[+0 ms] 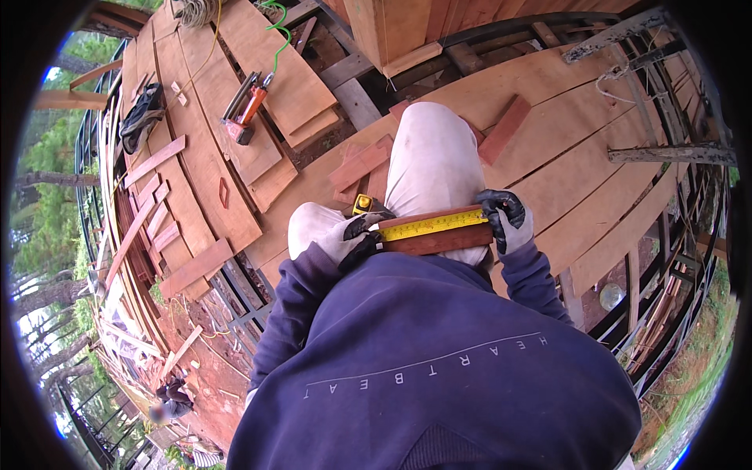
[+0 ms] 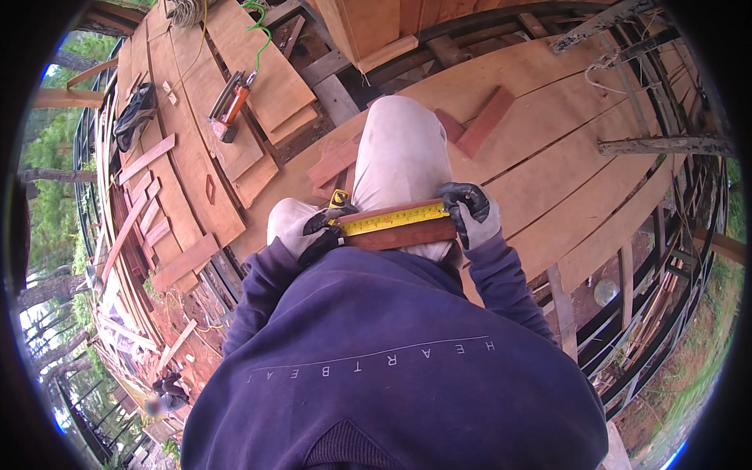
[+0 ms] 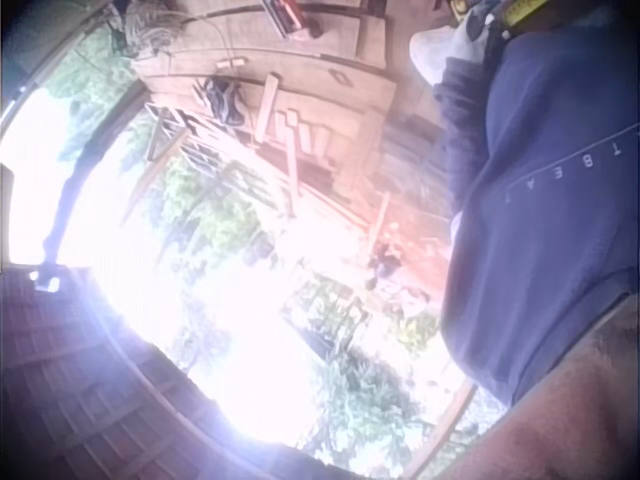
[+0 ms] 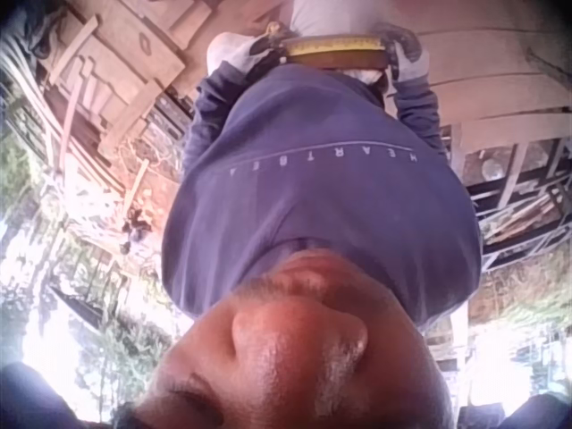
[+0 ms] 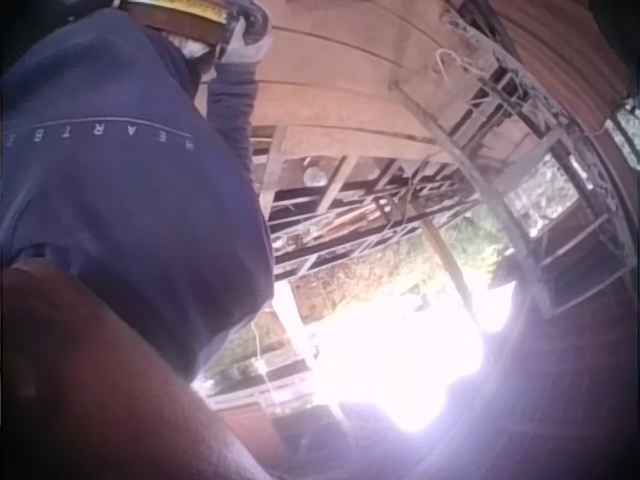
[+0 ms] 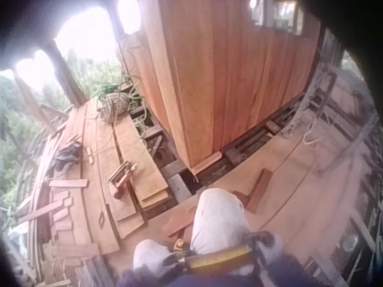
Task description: The person measures a piece of wood siding with a tape measure and marks it with a pencil. They then fit the piece into a gap in the wall and use a nail gun to secure it. The person repeats this process with another piece of wood.
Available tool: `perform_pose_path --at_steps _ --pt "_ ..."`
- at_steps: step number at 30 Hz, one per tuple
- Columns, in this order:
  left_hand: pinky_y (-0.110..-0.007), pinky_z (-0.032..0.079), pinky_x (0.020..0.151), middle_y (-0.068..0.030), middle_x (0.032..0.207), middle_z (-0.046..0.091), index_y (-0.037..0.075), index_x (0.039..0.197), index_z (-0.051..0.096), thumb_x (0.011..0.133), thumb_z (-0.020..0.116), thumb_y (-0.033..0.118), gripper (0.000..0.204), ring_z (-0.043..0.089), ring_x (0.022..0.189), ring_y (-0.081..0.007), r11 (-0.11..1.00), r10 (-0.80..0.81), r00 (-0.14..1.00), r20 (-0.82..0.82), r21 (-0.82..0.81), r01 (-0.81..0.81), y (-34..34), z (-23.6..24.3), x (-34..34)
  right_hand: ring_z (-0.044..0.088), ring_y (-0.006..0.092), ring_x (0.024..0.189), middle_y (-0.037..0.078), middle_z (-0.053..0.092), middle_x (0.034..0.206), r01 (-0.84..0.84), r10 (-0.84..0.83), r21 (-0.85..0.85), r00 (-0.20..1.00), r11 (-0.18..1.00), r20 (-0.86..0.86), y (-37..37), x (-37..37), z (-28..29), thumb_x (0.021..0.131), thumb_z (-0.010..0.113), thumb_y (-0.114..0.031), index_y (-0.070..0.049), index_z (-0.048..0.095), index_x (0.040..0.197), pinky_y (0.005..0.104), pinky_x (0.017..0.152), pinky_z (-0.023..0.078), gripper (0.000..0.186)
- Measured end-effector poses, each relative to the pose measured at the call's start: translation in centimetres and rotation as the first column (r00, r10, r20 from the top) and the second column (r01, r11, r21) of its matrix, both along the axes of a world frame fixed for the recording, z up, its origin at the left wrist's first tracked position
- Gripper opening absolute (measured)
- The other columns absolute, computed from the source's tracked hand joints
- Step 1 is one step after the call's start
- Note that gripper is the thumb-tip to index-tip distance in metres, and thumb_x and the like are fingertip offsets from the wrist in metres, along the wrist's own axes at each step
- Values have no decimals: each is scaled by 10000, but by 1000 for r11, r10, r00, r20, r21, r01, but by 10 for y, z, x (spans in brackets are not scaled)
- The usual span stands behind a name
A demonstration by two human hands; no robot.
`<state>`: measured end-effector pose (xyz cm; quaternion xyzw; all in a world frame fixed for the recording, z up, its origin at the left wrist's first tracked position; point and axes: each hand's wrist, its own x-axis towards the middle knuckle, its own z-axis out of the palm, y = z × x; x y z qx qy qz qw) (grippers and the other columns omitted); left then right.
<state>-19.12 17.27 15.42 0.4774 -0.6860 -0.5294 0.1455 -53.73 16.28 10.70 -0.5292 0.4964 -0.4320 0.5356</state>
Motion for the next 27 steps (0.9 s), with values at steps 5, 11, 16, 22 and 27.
perform_pose_path --at_steps 5,11,16,22,27 --pt "-270 476 787 -97 987 650 -14 1232 556 947 525 87 304 603 875 -156 998 -41 999 32 53 39 -2 -1 3 612 128 944 107 651 1045 10 -12 36 999 999 42 1 0 0 880 460 47 49 587 1110 263 903 475 263" --pt "-337 428 584 -102 698 573 23 973 665 817 643 154 204 562 615 -235 980 14 991 -135 -196 -41 -2 -17 2 611 125 951 106 650 1058 1 -2 37 1000 999 16 1 2 6 885 466 45 49 586 1123 263 903 477 266" --pt "-263 475 801 -98 987 658 -18 1196 571 968 510 149 290 599 875 -148 987 -20 1000 20 163 16 -3 8 1 610 125 951 106 651 1064 -1 0 40 1000 999 14 1 0 5 875 473 48 51 585 1125 264 901 477 273" --pt "-266 475 792 -98 962 660 -11 1184 584 965 510 156 285 602 861 -157 986 -9 1000 8 166 7 -2 3 2 592 109 909 59 639 1023 4 -13 121 997 993 76 0 -2 3 856 538 -13 17 600 1108 255 867 474 261" --pt "-273 478 789 -99 955 666 -11 1177 592 957 515 151 284 608 853 -170 997 -50 999 -22 57 51 0 -7 6 577 89 865 36 625 970 -3 -3 135 999 991 45 -5 -2 11 859 552 -20 14 598 1121 234 816 478 268"
